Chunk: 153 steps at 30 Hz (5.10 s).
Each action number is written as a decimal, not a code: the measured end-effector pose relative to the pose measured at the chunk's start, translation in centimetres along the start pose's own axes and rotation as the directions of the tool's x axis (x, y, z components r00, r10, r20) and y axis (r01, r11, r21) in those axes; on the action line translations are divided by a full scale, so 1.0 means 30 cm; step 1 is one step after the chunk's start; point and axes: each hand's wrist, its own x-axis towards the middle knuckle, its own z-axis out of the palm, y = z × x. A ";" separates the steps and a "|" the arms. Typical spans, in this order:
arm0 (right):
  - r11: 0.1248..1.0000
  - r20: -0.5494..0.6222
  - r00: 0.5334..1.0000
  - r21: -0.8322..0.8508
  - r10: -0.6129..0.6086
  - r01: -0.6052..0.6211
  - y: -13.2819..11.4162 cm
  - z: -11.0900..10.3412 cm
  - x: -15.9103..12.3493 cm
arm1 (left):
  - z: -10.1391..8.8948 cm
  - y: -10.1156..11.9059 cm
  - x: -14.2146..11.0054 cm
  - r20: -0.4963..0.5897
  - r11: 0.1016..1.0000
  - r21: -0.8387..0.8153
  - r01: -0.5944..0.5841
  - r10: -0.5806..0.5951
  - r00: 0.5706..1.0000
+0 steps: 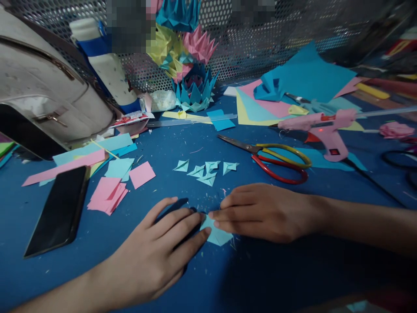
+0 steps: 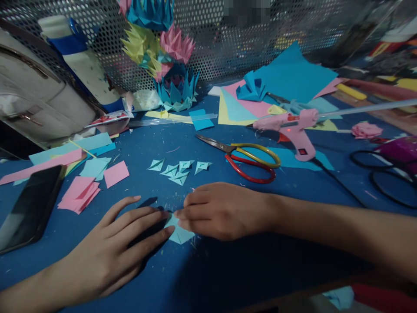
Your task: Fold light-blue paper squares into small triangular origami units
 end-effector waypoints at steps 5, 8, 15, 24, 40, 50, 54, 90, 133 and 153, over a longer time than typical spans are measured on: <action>1.000 -0.007 1.000 -0.004 0.003 -0.003 -0.002 -0.001 0.002 | -0.002 0.005 0.004 -0.019 1.000 -0.002 -0.016 0.016 1.000; 1.000 -0.034 0.999 -0.001 0.003 -0.003 -0.002 -0.001 0.005 | -0.005 0.005 0.005 -0.016 1.000 0.023 -0.021 0.021 1.000; 0.998 -0.009 1.000 -0.052 -0.024 0.023 0.005 -0.003 -0.002 | -0.003 0.003 0.007 -0.005 0.998 0.045 -0.036 0.036 0.999; 0.993 -0.014 0.997 -0.089 -0.079 0.077 0.009 -0.003 -0.002 | -0.001 0.013 -0.002 0.010 0.999 0.035 -0.027 0.027 1.000; 0.994 0.023 0.994 0.004 0.110 -0.110 -0.002 0.037 0.000 | -0.013 0.010 0.017 0.064 0.999 0.019 0.034 -0.035 0.997; 0.976 0.281 0.946 0.091 0.164 -0.197 -0.036 -0.074 0.009 | -0.019 -0.003 0.016 0.109 1.000 -0.005 -0.009 0.009 0.994; 0.955 0.189 0.949 0.110 0.251 -0.274 -0.015 -0.039 0.004 | -0.018 -0.002 0.025 0.081 0.998 -0.059 -0.011 0.016 0.997; 0.951 -0.034 0.986 -0.270 -0.163 0.148 0.012 -0.001 -0.013 | 0.000 0.008 0.004 0.006 0.998 0.013 -0.060 0.060 0.998; 0.905 -0.103 0.988 0.420 0.117 -0.063 0.009 0.042 -0.044 | -0.009 0.015 0.020 0.154 0.994 0.054 -0.098 0.089 0.984; 0.983 -0.071 0.989 0.140 0.127 -0.116 0.008 0.029 -0.024 | -0.008 0.033 0.026 0.142 0.998 0.046 -0.046 0.039 0.989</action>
